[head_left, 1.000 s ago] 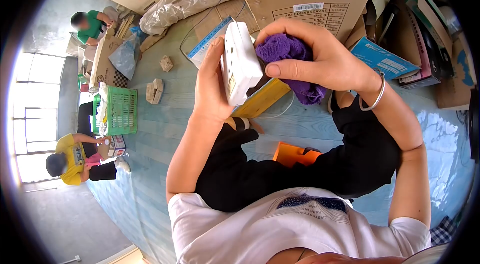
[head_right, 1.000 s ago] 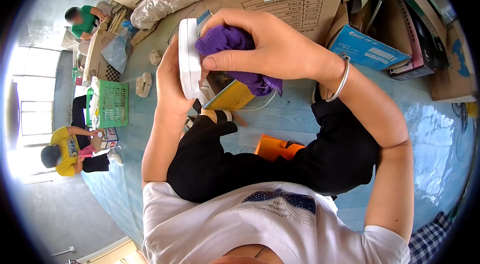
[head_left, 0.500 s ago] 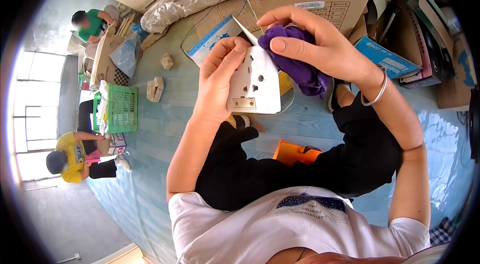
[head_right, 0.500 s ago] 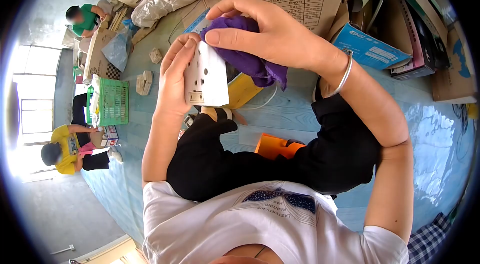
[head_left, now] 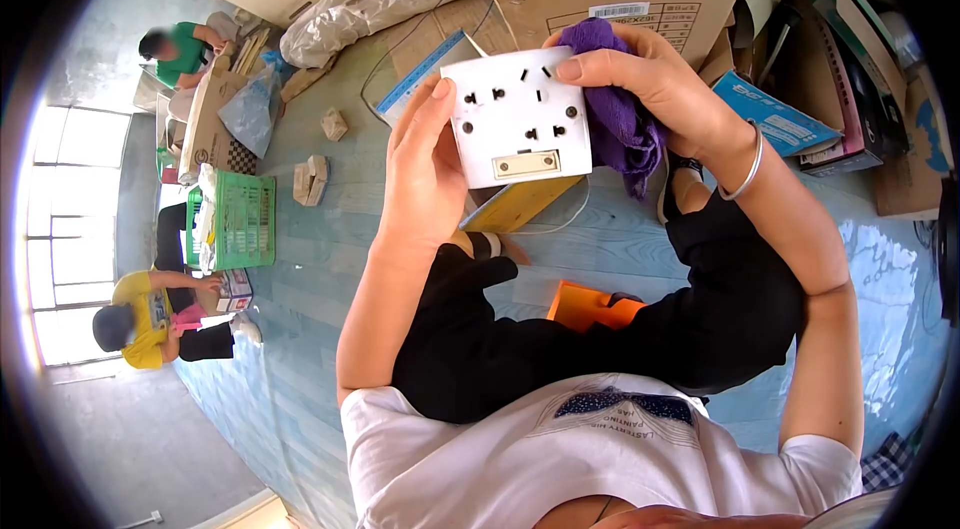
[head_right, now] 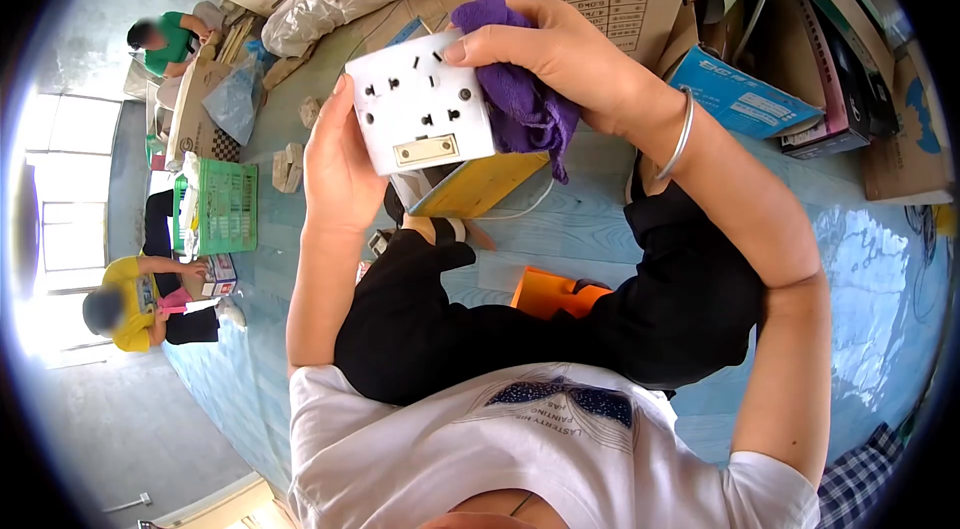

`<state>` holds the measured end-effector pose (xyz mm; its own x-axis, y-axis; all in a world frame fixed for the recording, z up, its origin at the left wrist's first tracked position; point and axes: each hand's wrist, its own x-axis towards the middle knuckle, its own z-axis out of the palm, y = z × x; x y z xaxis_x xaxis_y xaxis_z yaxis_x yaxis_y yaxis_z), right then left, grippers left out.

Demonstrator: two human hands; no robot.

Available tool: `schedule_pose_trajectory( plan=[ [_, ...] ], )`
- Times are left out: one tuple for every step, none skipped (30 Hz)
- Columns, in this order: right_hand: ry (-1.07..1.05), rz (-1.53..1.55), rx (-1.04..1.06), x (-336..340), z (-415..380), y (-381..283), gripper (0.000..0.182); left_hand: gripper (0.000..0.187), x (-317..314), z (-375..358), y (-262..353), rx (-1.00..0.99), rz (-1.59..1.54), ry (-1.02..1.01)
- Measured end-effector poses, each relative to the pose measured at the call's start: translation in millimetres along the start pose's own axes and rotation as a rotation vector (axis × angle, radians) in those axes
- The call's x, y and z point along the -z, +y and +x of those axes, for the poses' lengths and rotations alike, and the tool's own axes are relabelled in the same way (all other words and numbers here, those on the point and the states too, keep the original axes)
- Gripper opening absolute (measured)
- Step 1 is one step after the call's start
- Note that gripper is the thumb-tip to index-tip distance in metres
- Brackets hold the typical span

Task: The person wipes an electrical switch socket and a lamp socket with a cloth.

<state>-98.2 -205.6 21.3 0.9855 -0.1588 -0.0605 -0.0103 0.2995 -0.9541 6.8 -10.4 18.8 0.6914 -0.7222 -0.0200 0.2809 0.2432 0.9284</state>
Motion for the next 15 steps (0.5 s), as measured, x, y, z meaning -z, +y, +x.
schedule_pose_trajectory(
  plan=[
    [0.002, -0.001, 0.001, 0, 0, 0, 0.038, 0.044, -1, -2, 2, 0.007, -0.032, -0.013],
    [0.025, 0.041, 0.025, -1, -1, 0, 0.038, 0.045, -2, -3, 3, 0.014, -0.064, -0.024],
    [0.047, 0.083, 0.05, -1, -1, 0, 0.038, 0.048, 3, -5, 3, 0.038, -0.036, -0.083],
    [0.047, 0.082, 0.051, -2, -2, 0, 0.038, 0.048, 4, -5, 1, 0.037, -0.037, -0.083],
    [0.066, 0.112, 0.095, -3, -2, 0, 0.036, 0.05, 3, -5, 0, 0.031, 0.018, -0.162],
    [0.085, 0.141, 0.139, -3, -1, -1, 0.033, 0.051, 3, -5, -2, 0.024, 0.073, -0.24],
    [0.081, 0.136, 0.142, -3, -1, -1, 0.033, 0.049, 2, -4, -4, 0.028, 0.051, -0.234],
    [0.078, 0.136, 0.142, -2, -1, -1, 0.033, 0.049, -2, -5, -6, 0.026, 0.052, -0.232],
    [0.07, 0.123, 0.142, -2, -1, -1, 0.033, 0.047, -6, -6, -8, 0.046, 0.042, -0.203],
    [0.063, 0.109, 0.142, -3, 0, 0, 0.033, 0.046, -8, -6, -8, 0.066, 0.032, -0.174],
    [0.062, 0.108, 0.142, -3, 0, 0, 0.033, 0.046, -8, -6, -8, 0.065, 0.032, -0.174],
    [0.072, 0.1, 0.161, -5, 0, 0, 0.033, 0.046, -7, -6, -8, 0.074, 0.01, -0.166],
    [0.083, 0.092, 0.181, -6, 0, 0, 0.032, 0.047, -7, -5, -8, 0.084, -0.012, -0.158],
    [0.084, 0.09, 0.181, -6, 1, 1, 0.032, 0.047, -8, -5, -7, 0.083, -0.013, -0.159],
    [0.164, -0.041, 0.271, -5, 3, 4, 0.035, 0.046, -9, -4, -5, 0.069, 0.02, -0.138]
  ],
)
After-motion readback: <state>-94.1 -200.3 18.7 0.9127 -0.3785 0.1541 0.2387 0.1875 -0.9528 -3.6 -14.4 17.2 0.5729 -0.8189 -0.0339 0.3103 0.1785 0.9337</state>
